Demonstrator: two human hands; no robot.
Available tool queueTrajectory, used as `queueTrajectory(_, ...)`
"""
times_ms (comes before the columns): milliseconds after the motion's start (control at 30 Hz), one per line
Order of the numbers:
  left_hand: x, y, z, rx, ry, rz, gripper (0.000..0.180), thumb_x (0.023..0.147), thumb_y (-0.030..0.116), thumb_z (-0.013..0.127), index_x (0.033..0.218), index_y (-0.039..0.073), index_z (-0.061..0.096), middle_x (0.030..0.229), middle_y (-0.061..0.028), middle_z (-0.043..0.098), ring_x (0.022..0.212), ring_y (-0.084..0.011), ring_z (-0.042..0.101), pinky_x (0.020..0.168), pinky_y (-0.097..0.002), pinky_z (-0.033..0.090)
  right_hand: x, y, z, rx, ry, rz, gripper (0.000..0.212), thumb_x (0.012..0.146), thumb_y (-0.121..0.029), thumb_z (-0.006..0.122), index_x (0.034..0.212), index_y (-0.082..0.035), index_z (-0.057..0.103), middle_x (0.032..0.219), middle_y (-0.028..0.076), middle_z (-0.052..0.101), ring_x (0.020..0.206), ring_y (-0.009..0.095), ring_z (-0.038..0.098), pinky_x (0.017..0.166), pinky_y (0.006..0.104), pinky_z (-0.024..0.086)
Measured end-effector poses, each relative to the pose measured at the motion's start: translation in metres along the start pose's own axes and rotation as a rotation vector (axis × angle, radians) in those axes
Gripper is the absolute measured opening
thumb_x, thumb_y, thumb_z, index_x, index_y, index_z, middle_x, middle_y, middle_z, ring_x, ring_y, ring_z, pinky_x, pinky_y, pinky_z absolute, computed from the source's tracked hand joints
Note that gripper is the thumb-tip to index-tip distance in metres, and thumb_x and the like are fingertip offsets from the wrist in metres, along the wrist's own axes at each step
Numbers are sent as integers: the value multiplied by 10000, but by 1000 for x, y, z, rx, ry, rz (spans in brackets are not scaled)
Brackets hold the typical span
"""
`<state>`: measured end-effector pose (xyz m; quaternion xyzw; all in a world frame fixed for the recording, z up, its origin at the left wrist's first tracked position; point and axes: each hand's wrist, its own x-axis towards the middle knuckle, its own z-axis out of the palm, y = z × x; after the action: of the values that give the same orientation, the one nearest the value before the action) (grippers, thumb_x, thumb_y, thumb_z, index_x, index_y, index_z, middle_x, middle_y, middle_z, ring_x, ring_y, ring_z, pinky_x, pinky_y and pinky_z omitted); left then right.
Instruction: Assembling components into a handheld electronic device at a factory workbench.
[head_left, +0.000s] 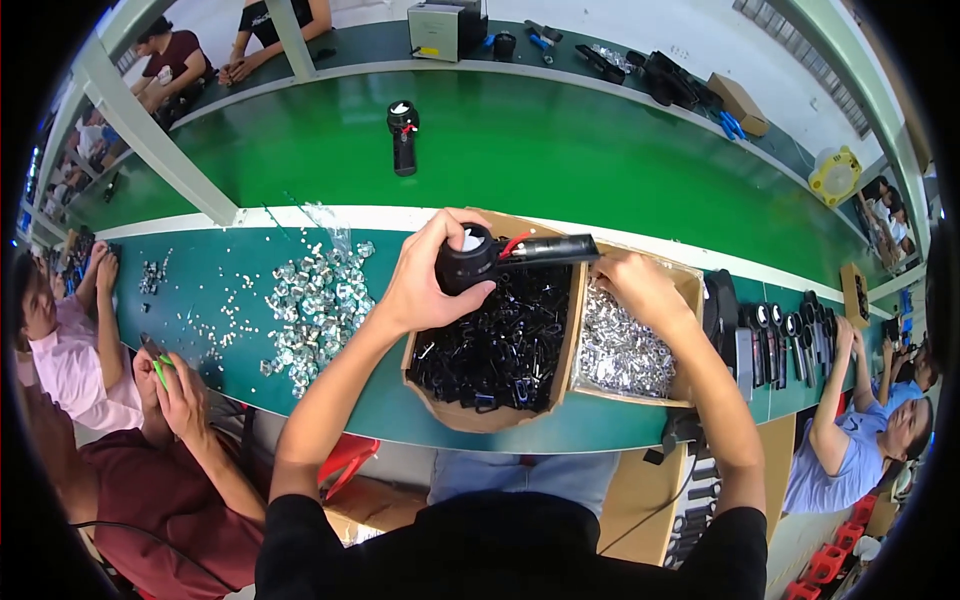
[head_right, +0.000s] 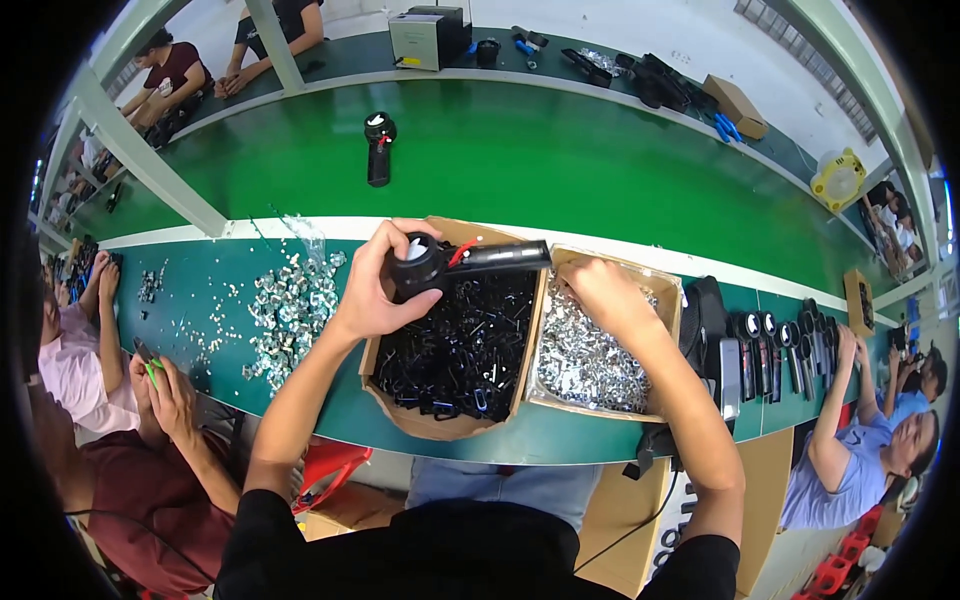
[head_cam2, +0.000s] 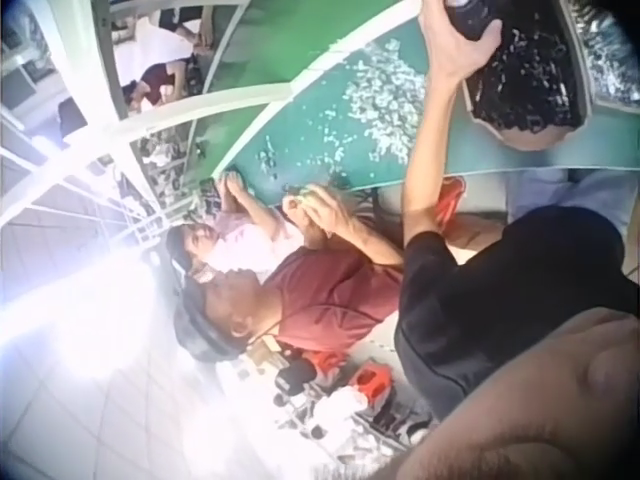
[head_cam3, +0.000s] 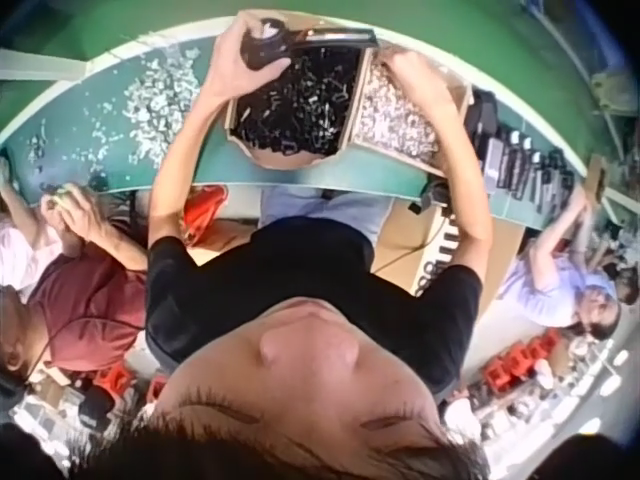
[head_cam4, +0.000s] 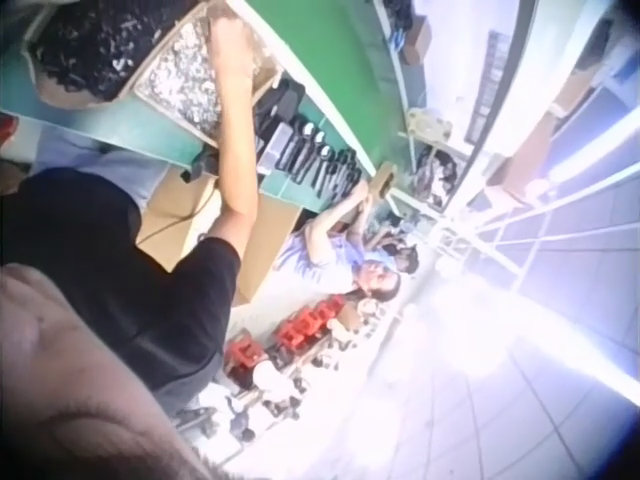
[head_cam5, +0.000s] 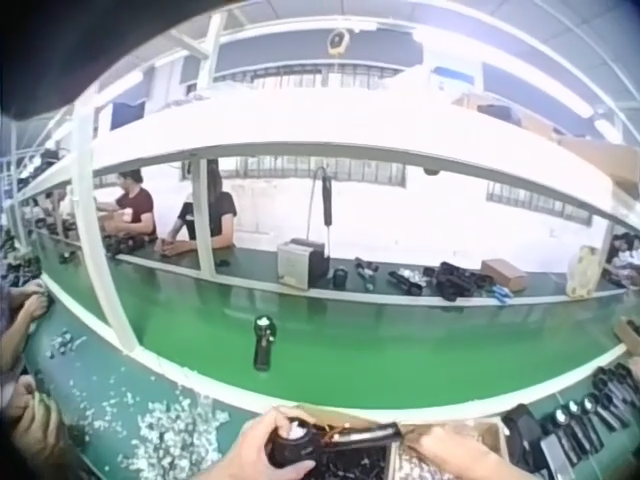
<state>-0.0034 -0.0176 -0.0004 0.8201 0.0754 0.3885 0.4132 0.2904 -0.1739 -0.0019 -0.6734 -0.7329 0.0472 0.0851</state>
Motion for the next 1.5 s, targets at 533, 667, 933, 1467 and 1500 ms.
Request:
queueTrajectory(533,-11,20,-15,201,107,49,708,631,14,842,1306,7,627,1048,-112,559,933,-255,588,846,-345,519,7,-25,-83,304,-50,100,185,792,9,717,968,19,772,766,153,700,637,232,646,621,344,536)
queueTrajectory(667,-14,16,-11,212,156,99,707,650,16,863,1317,19,629,1158,-133,551,980,-274,603,884,-365,524,9,-25,-97,462,-18,30,199,848,-16,744,1041,1,786,779,93,702,633,128,604,573,281,485)
queueTrajectory(933,-19,9,-3,237,167,151,427,679,51,885,1063,61,698,1212,-148,565,1033,-306,633,879,-398,545,26,-46,-100,1032,105,-132,250,833,104,707,1060,26,778,841,90,721,595,61,605,519,201,456)
queueTrajectory(1467,-19,5,-2,330,112,205,401,636,57,878,965,63,648,1155,-110,637,1006,-321,643,824,-410,566,55,-114,-72,463,240,-181,82,880,3,723,951,42,711,792,124,714,585,176,668,562,301,545)
queueTrajectory(1500,-19,5,-1,323,95,203,399,637,55,876,963,65,647,1153,-104,646,1009,-322,644,829,-411,565,59,-114,-61,375,373,-291,92,863,-38,749,934,18,732,832,130,702,680,267,674,641,355,537)
